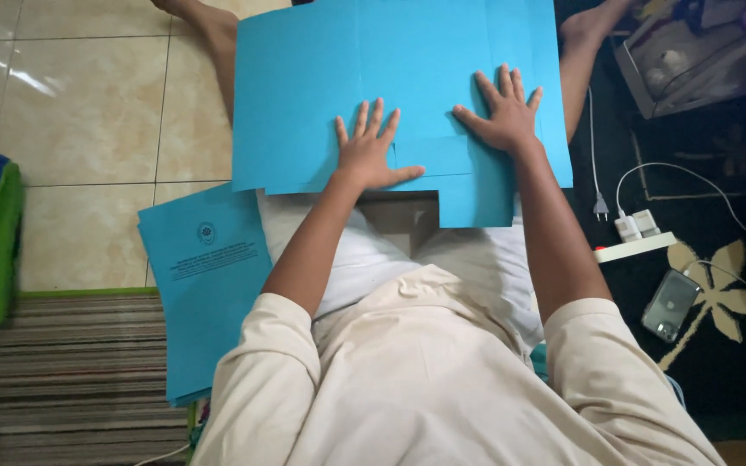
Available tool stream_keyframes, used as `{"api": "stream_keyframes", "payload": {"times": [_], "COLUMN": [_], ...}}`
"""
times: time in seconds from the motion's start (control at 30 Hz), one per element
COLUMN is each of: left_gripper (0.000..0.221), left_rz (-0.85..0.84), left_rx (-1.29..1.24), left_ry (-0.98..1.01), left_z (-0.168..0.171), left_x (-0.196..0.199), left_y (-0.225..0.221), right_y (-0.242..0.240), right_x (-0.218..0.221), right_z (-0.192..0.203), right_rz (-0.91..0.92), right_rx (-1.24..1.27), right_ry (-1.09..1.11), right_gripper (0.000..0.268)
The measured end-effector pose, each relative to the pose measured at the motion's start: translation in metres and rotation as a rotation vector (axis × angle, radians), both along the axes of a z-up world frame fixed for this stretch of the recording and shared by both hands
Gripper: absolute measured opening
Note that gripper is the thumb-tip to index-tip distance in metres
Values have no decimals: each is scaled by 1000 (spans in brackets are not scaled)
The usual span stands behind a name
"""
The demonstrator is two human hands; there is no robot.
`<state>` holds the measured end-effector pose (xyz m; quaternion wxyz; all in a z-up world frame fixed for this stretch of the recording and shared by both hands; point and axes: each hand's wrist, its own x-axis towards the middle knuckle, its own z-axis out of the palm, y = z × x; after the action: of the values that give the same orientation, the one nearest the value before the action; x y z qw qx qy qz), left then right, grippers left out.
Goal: The person is folding the edges of blue cardboard folders and smoothing them out before placing them in a stack.
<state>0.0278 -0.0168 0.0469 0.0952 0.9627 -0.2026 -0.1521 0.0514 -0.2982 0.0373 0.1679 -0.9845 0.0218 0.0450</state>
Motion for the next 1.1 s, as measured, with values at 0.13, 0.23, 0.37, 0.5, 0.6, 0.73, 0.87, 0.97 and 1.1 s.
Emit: {"api": "stream_keyframes", "payload": {"times": [0.13,0.23,0.37,0.5,0.6,0.73,0.87,0.97,1.1], "left_gripper": [115,104,89,72,65,56,52,52,52], "left_rz": [-29,-42,-83,-105,-79,-17,20,1,-12], "left_rx": [3,-51,-121,-255,-312,-363,-342,-361,-375], "left_ry": [13,-29,-176,-322,-374,-431,-559,-585,-577], "left_z": [7,-12,-37,-55,-47,-55,-64,-59,-61], "left_x": [-5,-11,-20,-43,-68,-80,-74,-77,-77], "left_y": [6,13,22,30,34,31,22,21,20], "right_y": [-41,-61,-44,-37,-19,9,34,29,14], "right_x": [10,-11,-61,-102,-130,-136,-120,-93,-28], "right_z": [-24,-42,-41,-39,-25,-16,-26,-39,-34], "right_rz": [-125,-200,-154,-187,-230,5,123,117,79], "right_rx": [391,242,12,126,314,379,69,-38,-62], "right_ry": [-147,-240,-282,-270,-246,-259,-128,-206,-107], "right_gripper": [87,73,69,73,75,63,76,68,76]}}
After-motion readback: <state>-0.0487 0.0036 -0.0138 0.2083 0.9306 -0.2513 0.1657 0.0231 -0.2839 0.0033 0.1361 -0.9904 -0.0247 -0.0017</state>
